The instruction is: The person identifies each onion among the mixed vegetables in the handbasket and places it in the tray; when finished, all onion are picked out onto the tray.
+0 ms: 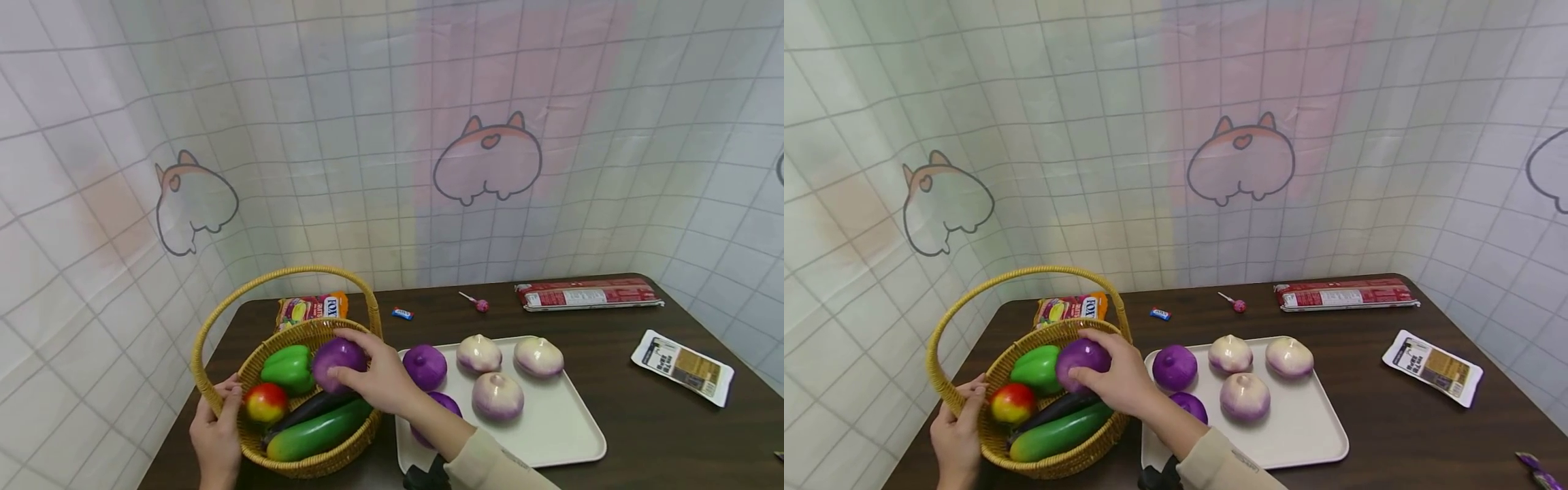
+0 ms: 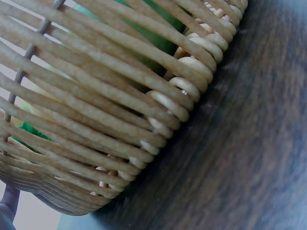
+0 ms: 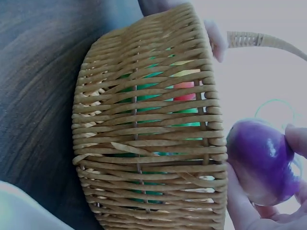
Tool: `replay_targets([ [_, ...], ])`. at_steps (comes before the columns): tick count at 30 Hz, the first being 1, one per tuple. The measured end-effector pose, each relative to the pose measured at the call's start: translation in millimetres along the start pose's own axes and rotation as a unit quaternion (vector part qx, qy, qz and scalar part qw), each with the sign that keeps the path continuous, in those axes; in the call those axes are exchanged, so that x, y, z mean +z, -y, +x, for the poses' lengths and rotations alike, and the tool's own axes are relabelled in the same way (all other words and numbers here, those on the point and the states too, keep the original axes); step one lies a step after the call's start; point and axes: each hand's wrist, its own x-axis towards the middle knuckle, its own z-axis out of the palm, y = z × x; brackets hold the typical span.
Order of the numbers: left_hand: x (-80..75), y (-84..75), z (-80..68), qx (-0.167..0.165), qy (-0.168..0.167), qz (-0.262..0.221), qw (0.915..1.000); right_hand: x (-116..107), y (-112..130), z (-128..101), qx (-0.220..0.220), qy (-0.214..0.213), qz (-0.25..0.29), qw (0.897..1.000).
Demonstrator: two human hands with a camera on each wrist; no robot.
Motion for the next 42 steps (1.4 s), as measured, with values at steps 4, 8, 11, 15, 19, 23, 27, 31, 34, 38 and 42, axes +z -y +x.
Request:
replay_targets([
  [4,-0.9,0.2,-0.1,-0.006,-0.001,-0.003,1.0000,-5.8,2.3,-9.3,0.013,0.002,0.007,1.000],
  [8,-0.9,0.1,0.1,-0.011,0.002,-0.002,0.9999,-12.7,6.2,-19.3,0.027,-0.002,0.002,1.000],
  [11,-0.4,0.4,0.2,-0.011,0.008,-0.004,0.9999,-19.6,7.6,-27.1,0.030,-0.006,0.000,1.000],
  [15,-1.1,1.1,0.7,-0.011,0.008,-0.007,0.9999,-29.7,5.2,-37.2,0.021,-0.006,0.013,1.000],
  [19,-2.0,1.5,1.3,-0.016,0.006,-0.004,0.9998,-41.5,0.6,-45.4,0.003,-0.001,0.042,0.999],
  [23,-2.1,1.8,1.6,-0.022,0.008,-0.006,0.9997,-54.4,-5.8,-51.9,-0.020,-0.003,0.051,0.998],
  [27,-1.2,1.6,1.5,-0.017,0.011,-0.006,0.9998,-69.0,-10.4,-60.9,-0.017,-0.012,0.032,0.999],
  [31,-0.4,0.5,1.7,-0.005,0.011,-0.004,0.9999,-84.8,-12.6,-69.5,-0.011,-0.019,0.025,0.999],
  [34,-0.6,0.3,2.0,0.002,0.011,-0.002,0.9999,-97.0,-15.8,-74.6,-0.018,-0.028,0.039,0.999],
  [38,-1.4,1.4,2.1,0.005,0.012,0.006,0.9999,-115.4,-23.9,-80.6,-0.032,-0.043,0.049,0.997],
  [42,-1.5,2.6,1.9,0.006,0.011,0.011,0.9999,-135.9,-32.1,-88.6,-0.033,-0.053,0.036,0.997],
])
